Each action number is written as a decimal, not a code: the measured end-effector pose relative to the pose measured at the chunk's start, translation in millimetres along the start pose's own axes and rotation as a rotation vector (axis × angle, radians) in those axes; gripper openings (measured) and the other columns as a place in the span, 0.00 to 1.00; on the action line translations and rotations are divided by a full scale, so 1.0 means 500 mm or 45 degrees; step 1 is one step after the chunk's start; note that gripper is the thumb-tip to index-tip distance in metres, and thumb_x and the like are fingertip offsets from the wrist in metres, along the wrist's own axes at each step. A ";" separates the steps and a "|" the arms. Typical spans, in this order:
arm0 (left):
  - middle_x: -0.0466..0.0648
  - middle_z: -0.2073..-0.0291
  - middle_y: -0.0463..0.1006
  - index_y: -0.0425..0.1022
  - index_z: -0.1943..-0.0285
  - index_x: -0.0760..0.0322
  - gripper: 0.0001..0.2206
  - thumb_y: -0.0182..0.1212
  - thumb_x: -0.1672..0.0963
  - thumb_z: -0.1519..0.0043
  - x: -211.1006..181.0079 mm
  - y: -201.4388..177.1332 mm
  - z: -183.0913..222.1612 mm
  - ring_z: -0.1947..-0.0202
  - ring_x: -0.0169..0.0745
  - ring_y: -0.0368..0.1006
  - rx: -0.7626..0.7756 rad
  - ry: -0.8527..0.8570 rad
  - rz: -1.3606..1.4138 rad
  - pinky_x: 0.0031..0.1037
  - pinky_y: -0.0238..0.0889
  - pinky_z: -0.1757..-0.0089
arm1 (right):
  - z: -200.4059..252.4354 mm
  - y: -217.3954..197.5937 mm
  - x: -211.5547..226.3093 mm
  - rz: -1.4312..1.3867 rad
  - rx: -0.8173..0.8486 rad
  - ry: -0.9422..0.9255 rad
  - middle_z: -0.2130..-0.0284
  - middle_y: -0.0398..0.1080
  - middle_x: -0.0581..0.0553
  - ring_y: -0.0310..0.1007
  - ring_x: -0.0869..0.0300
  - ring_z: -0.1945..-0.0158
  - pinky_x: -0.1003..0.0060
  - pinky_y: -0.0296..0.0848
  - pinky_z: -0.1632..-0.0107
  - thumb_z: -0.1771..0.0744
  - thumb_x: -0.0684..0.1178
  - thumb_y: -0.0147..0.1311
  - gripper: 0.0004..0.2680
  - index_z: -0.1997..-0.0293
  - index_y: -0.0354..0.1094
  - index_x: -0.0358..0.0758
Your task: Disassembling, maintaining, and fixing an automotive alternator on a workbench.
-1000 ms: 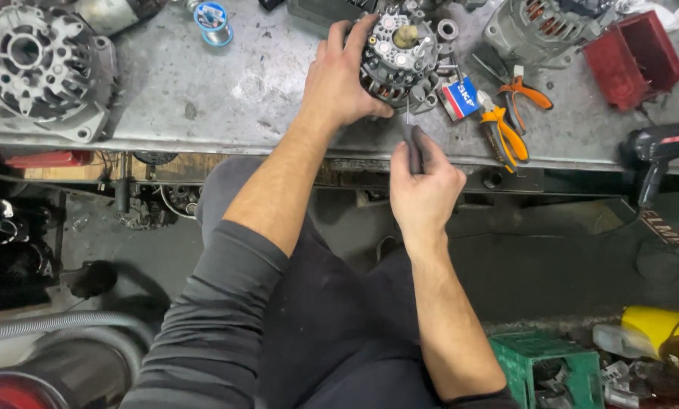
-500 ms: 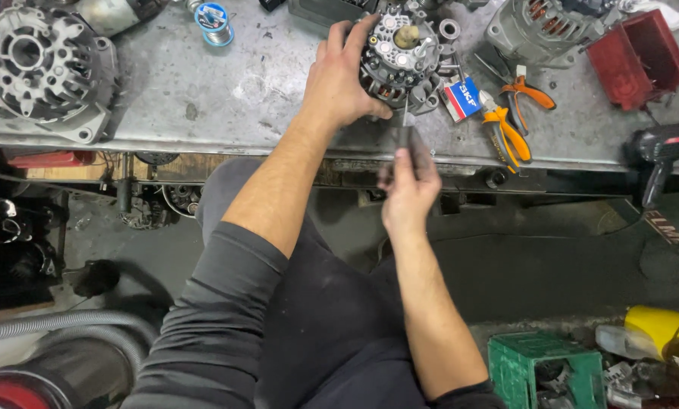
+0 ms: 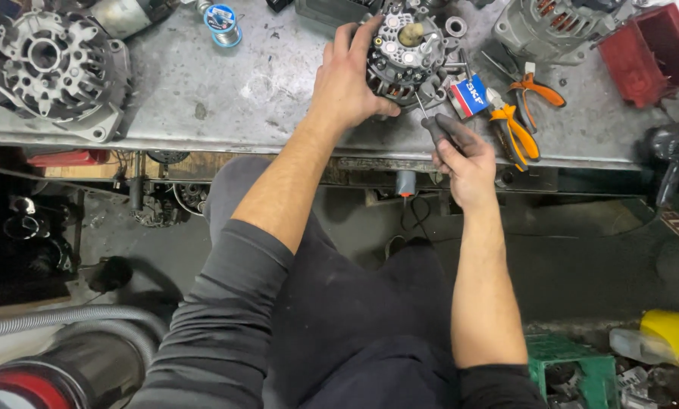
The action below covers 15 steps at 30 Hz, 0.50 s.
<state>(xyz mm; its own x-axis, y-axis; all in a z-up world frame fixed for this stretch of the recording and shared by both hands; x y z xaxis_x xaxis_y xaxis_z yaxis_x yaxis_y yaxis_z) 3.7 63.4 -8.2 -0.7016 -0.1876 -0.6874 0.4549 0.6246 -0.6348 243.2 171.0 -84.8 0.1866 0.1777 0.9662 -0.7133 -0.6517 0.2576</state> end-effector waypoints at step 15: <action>0.52 0.34 0.64 0.60 0.27 0.46 0.61 0.89 0.53 0.78 0.017 -0.006 -0.016 0.37 0.63 0.63 0.042 0.005 0.079 0.45 0.63 0.41 | 0.098 0.086 0.088 0.754 -0.085 -0.126 0.51 0.77 0.42 0.75 0.64 0.60 0.70 0.75 0.55 0.31 0.37 0.54 0.14 0.37 0.68 0.29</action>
<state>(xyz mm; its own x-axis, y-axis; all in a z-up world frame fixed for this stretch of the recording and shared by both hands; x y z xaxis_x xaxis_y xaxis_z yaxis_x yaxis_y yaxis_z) -8.1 65.8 -9.2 -0.6739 -0.1462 -0.7242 0.5151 0.6097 -0.6024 253.7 114.9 -31.2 -0.1954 -0.2725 0.9421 -0.7553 -0.5710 -0.3218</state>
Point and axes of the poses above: each hand's wrist, its own z-axis away from the middle knuckle, its own y-axis out of the palm, x = y × z, the point moved 7 cm from there along -z, towards the middle knuckle
